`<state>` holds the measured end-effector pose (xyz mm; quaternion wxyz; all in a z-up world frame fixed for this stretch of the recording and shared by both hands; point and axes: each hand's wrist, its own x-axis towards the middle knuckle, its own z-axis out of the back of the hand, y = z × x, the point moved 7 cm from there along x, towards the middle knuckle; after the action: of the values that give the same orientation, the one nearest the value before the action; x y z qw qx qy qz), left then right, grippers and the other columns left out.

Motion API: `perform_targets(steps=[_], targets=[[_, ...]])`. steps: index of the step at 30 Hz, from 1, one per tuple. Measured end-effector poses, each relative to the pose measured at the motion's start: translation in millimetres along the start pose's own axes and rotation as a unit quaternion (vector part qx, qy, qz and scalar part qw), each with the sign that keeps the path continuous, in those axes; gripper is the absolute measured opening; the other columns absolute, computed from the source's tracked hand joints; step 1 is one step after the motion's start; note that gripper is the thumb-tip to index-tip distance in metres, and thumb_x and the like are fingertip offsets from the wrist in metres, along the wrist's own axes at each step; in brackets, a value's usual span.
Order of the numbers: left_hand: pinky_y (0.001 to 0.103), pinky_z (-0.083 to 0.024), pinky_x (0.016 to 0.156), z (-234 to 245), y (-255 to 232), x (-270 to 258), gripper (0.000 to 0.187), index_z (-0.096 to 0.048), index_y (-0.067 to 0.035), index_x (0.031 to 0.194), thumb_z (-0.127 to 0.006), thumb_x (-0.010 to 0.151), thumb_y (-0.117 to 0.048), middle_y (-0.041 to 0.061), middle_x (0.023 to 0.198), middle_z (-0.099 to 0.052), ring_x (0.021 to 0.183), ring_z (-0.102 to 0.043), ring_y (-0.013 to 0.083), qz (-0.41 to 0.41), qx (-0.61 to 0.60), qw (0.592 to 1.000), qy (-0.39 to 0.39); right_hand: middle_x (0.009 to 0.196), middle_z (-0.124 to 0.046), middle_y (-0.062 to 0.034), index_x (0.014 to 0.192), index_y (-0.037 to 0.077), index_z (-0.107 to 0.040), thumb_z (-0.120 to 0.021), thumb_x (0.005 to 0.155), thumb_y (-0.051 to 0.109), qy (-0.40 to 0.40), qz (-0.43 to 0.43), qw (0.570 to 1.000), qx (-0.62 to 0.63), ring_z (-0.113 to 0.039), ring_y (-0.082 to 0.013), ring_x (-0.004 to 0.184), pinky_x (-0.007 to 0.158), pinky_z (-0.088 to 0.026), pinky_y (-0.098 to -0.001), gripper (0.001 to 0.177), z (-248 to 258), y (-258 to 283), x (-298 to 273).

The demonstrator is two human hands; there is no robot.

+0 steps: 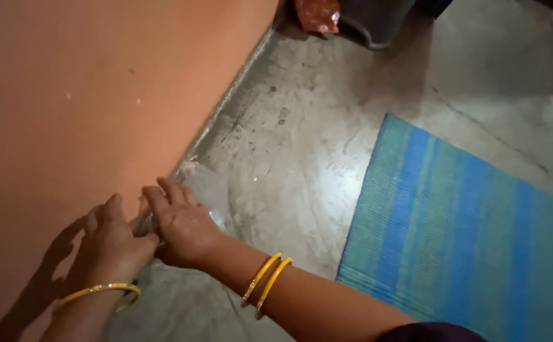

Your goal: Carrying a bottle and a package across the house to a storage area.

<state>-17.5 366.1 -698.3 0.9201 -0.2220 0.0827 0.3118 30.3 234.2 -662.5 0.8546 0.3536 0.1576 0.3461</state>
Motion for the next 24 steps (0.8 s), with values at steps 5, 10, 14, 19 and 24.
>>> perform_targets(steps=[5, 10, 14, 19, 24], targets=[[0.053, -0.037, 0.11, -40.3, 12.9, 12.5, 0.108, -0.03, -0.013, 0.157, -0.086, 0.065, -0.026, 0.026, 0.16, -0.024, 0.142, -0.031, 0.0475, 0.027, -0.013, 0.999, -0.035, 0.158, -0.028, -0.0225, 0.15, 0.015, -0.034, -0.082, 0.068, 0.02, -0.006, 0.017, 1.0, -0.013, -0.023, -0.0437, 0.15, 0.109, -0.035, -0.0611, 0.095, -44.4, -38.2, 17.3], [0.049, -0.044, 0.106, -77.6, 24.0, 30.8, 0.107, -0.035, -0.013, 0.155, -0.085, 0.061, -0.02, 0.028, 0.149, -0.038, 0.134, -0.043, 0.046, 0.024, -0.029, 0.998, -0.049, 0.159, -0.031, -0.0218, 0.151, 0.017, -0.037, -0.078, 0.07, 0.014, -0.017, 0.027, 0.999, -0.041, -0.024, -0.0461, 0.149, 0.108, -0.035, -0.0619, 0.09, -75.2, -73.7, 22.6], [0.043, -0.05, 0.106, -99.8, 17.0, 42.6, 0.081, -0.052, -0.014, 0.142, -0.077, 0.065, -0.014, 0.021, 0.125, -0.066, 0.123, -0.061, 0.0376, -0.053, -0.095, 0.994, -0.029, 0.153, -0.041, -0.0196, 0.15, 0.016, -0.04, -0.074, 0.073, 0.01, -0.023, 0.044, 0.997, -0.052, -0.033, -0.0429, 0.145, 0.106, -0.038, -0.0604, 0.084, -87.3, -89.0, 23.4], [0.046, -0.047, 0.098, -153.7, 48.7, 73.1, 0.093, -0.047, 0.0, 0.14, -0.078, 0.052, -0.004, 0.03, 0.127, -0.06, 0.12, -0.057, 0.0445, -0.175, -0.141, 0.97, -0.096, 0.145, -0.049, -0.0179, 0.148, 0.011, -0.043, -0.072, 0.072, 0.007, 0.005, 0.03, 0.999, -0.026, -0.044, -0.0415, 0.136, 0.095, -0.048, -0.0557, 0.081, -98.9, -109.4, 24.4], [0.044, -0.049, 0.101, -139.3, 32.5, 63.1, 0.08, -0.056, -0.006, 0.136, -0.077, 0.059, -0.004, 0.024, 0.124, -0.066, 0.123, -0.06, 0.0395, -0.08, -0.147, 0.985, -0.032, 0.127, -0.062, -0.0174, 0.139, 0.008, -0.053, -0.071, 0.075, 0.009, 0.005, 0.036, 0.999, -0.029, -0.06, -0.0405, 0.117, 0.095, -0.053, -0.0463, 0.067, -105.7, -115.6, 26.3]])
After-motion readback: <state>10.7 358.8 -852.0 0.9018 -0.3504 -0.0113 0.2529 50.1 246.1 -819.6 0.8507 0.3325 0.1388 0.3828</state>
